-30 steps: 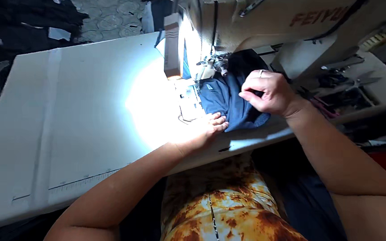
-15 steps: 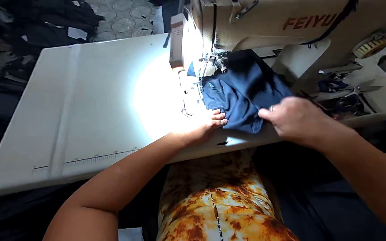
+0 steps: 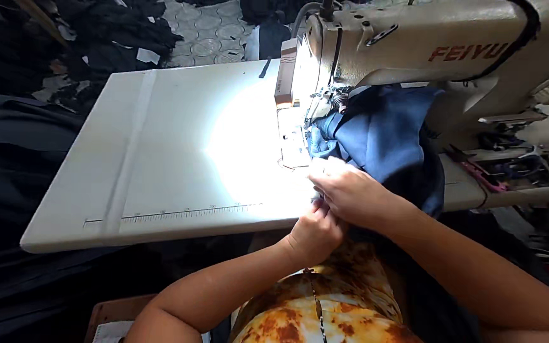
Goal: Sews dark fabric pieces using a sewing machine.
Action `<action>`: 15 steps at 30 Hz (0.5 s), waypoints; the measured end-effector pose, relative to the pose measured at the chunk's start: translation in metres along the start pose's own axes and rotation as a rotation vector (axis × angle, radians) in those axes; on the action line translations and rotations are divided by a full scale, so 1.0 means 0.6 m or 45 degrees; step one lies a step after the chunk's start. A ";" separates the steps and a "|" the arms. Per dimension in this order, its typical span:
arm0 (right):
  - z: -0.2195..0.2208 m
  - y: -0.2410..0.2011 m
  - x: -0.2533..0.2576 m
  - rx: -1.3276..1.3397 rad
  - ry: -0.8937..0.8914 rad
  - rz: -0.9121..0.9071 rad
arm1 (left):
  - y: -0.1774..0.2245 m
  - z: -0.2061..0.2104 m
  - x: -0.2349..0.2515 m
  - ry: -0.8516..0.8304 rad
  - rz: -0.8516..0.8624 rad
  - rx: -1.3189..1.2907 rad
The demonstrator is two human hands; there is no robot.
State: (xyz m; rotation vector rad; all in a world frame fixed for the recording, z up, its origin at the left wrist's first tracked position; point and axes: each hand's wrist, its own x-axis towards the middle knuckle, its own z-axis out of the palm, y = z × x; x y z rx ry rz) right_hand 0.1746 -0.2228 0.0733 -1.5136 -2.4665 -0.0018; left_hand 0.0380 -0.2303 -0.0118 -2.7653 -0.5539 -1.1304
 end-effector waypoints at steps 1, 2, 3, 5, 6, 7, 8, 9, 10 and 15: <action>0.015 0.019 0.010 -0.091 -0.084 0.113 | 0.001 0.005 -0.004 -0.012 -0.019 0.010; 0.021 0.033 0.016 -0.141 -0.227 0.298 | 0.002 0.006 -0.006 -0.031 -0.036 -0.001; 0.023 0.046 0.021 -0.190 -0.336 0.475 | 0.002 0.006 -0.007 -0.040 -0.049 -0.012; 0.017 0.057 0.028 -0.258 -0.470 0.731 | 0.004 0.007 -0.007 -0.038 -0.076 -0.029; 0.016 0.056 0.027 -0.275 -0.463 0.771 | 0.006 0.007 -0.007 -0.034 -0.088 -0.035; 0.021 0.053 0.021 -0.271 -0.377 0.722 | 0.007 0.009 -0.007 -0.024 -0.097 -0.035; 0.029 0.051 0.012 -0.245 -0.239 0.594 | 0.008 0.010 -0.007 -0.011 -0.103 -0.032; 0.038 0.052 0.006 -0.216 -0.127 0.441 | 0.008 0.010 -0.008 -0.003 -0.112 -0.034; 0.046 0.056 0.001 -0.196 -0.077 0.315 | 0.009 0.009 -0.008 -0.006 -0.117 -0.036; 0.040 0.066 -0.005 -0.080 -0.228 0.282 | 0.008 0.005 -0.011 -0.048 -0.118 -0.064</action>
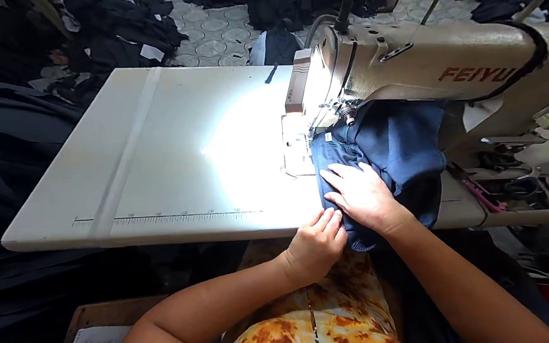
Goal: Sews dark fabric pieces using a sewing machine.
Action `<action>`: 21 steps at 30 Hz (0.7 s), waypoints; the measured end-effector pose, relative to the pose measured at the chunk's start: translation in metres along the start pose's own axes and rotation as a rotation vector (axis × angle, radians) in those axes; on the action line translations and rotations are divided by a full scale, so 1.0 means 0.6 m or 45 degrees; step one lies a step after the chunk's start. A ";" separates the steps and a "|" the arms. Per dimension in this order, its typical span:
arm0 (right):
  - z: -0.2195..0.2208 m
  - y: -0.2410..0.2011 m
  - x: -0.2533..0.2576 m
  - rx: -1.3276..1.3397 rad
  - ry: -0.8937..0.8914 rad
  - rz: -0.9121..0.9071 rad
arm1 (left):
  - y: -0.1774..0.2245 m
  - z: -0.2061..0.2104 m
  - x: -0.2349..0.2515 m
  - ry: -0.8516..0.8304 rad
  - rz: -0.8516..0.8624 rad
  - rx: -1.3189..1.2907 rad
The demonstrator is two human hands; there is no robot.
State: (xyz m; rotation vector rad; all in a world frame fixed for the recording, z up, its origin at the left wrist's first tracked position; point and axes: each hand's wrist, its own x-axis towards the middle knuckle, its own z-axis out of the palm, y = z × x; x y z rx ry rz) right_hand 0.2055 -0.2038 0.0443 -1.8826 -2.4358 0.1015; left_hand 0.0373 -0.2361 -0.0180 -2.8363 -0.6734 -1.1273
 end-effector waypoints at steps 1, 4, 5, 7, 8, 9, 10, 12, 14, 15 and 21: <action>-0.003 -0.002 0.000 0.007 -0.018 0.016 | 0.000 0.000 0.000 -0.001 0.000 -0.008; -0.008 -0.004 0.004 0.001 -0.049 0.043 | -0.004 -0.003 0.004 -0.009 -0.015 -0.026; -0.010 -0.004 0.007 -0.011 -0.068 0.056 | -0.008 -0.003 0.006 -0.014 -0.027 -0.038; -0.012 -0.004 0.015 -0.044 -0.121 0.082 | -0.018 -0.003 0.014 -0.025 -0.045 -0.061; -0.014 -0.004 0.019 -0.059 -0.137 0.092 | -0.023 -0.003 0.018 -0.036 -0.051 -0.076; -0.016 -0.004 0.023 -0.067 -0.155 0.102 | -0.028 -0.003 0.021 -0.055 -0.050 -0.094; -0.019 -0.005 0.027 -0.075 -0.166 0.109 | -0.033 -0.005 0.025 -0.081 -0.047 -0.116; -0.023 -0.007 0.033 -0.085 -0.174 0.117 | -0.039 -0.010 0.029 -0.143 -0.041 -0.156; -0.024 -0.006 0.036 -0.070 -0.165 0.113 | -0.043 -0.014 0.032 -0.170 -0.029 -0.171; -0.024 -0.005 0.037 -0.064 -0.168 0.113 | -0.044 -0.014 0.033 -0.175 -0.026 -0.173; -0.020 0.004 0.062 -0.055 -0.134 0.106 | -0.086 -0.019 0.059 -0.276 0.017 -0.189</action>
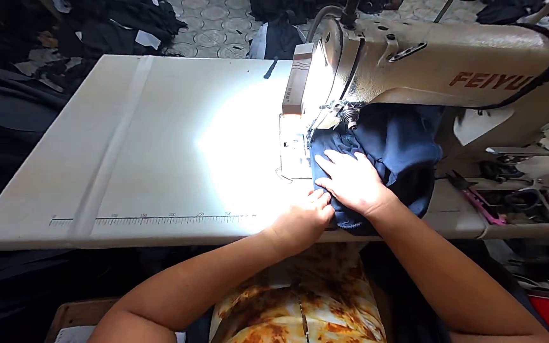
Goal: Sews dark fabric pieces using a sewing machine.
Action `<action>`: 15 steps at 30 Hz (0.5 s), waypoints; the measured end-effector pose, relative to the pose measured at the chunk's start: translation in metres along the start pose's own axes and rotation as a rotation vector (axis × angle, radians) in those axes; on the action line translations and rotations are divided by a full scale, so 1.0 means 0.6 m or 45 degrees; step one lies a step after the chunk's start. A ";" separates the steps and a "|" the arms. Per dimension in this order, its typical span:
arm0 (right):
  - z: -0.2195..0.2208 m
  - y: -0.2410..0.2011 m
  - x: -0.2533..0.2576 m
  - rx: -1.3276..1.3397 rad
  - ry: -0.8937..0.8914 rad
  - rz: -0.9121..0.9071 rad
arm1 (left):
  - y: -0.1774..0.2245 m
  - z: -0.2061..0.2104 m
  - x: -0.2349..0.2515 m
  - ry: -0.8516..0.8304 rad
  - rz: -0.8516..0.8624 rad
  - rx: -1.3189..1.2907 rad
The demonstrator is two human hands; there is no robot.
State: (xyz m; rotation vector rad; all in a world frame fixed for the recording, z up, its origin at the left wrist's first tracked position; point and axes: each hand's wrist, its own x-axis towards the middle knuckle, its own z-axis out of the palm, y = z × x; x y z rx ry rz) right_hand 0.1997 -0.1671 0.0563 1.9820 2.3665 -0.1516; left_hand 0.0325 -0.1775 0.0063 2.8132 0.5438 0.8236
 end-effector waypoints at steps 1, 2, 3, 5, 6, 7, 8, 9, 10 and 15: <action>0.002 0.002 0.005 0.007 0.042 -0.020 | -0.007 -0.003 0.004 -0.019 0.015 0.018; 0.001 0.004 0.009 0.009 0.061 -0.031 | -0.013 -0.005 0.007 -0.032 0.026 0.045; -0.002 0.003 0.015 0.008 0.041 -0.020 | -0.019 -0.005 0.009 -0.050 0.034 0.052; -0.013 0.000 0.027 -0.002 -0.045 0.027 | -0.031 -0.006 0.013 -0.065 0.057 0.003; -0.017 -0.001 0.032 -0.004 -0.073 0.044 | -0.038 -0.005 0.015 -0.066 0.069 -0.030; -0.021 -0.001 0.038 -0.010 -0.118 0.070 | -0.044 -0.005 0.018 -0.075 0.077 -0.058; -0.025 0.001 0.046 -0.007 -0.173 0.097 | -0.049 -0.006 0.022 -0.091 0.078 -0.069; -0.026 0.004 0.053 -0.006 -0.197 0.110 | -0.051 -0.009 0.025 -0.127 0.071 -0.064; -0.027 0.007 0.057 -0.005 -0.203 0.112 | -0.050 -0.012 0.028 -0.175 0.056 -0.051; -0.027 0.008 0.061 -0.005 -0.199 0.121 | -0.020 -0.026 0.032 -0.113 0.102 0.113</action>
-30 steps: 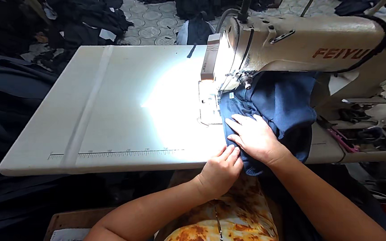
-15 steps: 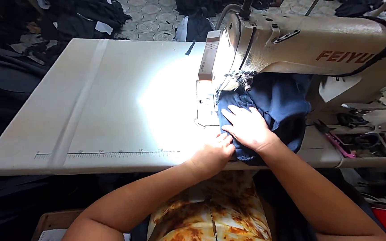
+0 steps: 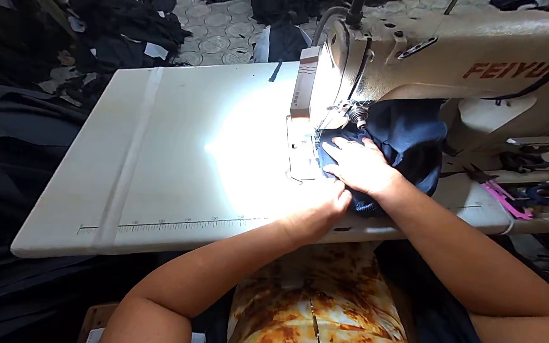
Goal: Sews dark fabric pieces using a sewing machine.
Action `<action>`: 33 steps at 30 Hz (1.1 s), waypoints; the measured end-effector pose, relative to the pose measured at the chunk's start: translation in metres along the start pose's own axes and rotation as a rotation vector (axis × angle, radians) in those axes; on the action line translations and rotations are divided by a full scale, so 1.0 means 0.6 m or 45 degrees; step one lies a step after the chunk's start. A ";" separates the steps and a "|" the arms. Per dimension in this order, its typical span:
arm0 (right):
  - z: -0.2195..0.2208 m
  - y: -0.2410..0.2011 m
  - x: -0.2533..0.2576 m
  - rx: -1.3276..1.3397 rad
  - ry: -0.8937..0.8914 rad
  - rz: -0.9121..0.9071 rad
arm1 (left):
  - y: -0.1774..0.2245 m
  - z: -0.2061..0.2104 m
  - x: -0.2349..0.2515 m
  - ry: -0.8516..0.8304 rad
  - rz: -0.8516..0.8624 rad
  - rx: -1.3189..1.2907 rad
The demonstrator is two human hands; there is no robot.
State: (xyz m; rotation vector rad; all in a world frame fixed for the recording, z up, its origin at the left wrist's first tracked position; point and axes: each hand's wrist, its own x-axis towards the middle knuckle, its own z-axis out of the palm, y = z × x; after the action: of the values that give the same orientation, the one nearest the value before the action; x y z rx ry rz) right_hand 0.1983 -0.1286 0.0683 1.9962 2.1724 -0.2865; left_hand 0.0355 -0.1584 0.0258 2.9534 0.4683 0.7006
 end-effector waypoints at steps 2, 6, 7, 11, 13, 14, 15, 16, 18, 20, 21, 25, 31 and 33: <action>-0.002 0.001 -0.001 -0.020 -0.025 -0.006 | 0.022 0.002 0.000 0.084 0.055 0.088; 0.003 0.008 -0.010 -0.010 -0.013 -0.069 | 0.052 0.015 0.010 0.070 -0.039 0.192; 0.004 0.010 -0.018 -0.002 0.025 -0.115 | 0.055 0.014 0.013 0.052 -0.063 0.193; 0.003 0.014 -0.080 -0.043 0.026 -0.065 | 0.070 0.012 0.004 0.045 -0.139 0.125; 0.006 0.008 -0.101 -0.092 0.017 0.050 | 0.074 0.029 -0.016 0.165 -0.170 0.133; 0.009 -0.001 -0.107 -0.106 0.052 0.078 | 0.074 0.037 -0.025 0.226 -0.181 0.150; 0.013 -0.009 -0.110 -0.107 0.124 0.071 | 0.073 0.041 -0.033 0.269 -0.192 0.156; 0.023 -0.013 -0.109 -0.083 0.249 -0.008 | 0.071 0.042 -0.039 0.290 -0.202 0.154; 0.051 0.000 -0.095 -0.020 0.493 -0.312 | 0.069 0.041 -0.048 0.301 -0.215 0.139; 0.067 0.013 -0.087 0.029 0.526 -0.436 | 0.070 0.039 -0.051 0.282 -0.220 0.126; 0.068 0.016 -0.088 0.060 0.524 -0.432 | 0.071 0.038 -0.051 0.277 -0.222 0.118; 0.067 0.016 -0.085 0.095 0.533 -0.371 | 0.068 0.033 -0.050 0.253 -0.205 0.068; 0.061 0.023 -0.064 0.114 0.525 -0.343 | 0.034 0.025 -0.034 0.187 -0.149 0.021; 0.056 0.026 -0.052 0.111 0.539 -0.341 | 0.015 0.021 -0.024 0.143 -0.116 0.003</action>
State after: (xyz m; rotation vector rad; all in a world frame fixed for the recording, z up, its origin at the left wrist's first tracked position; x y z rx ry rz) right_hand 0.2167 -0.1660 0.0433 1.9482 2.7366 0.0135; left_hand 0.0314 -0.1713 0.0099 2.8844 0.6086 0.8581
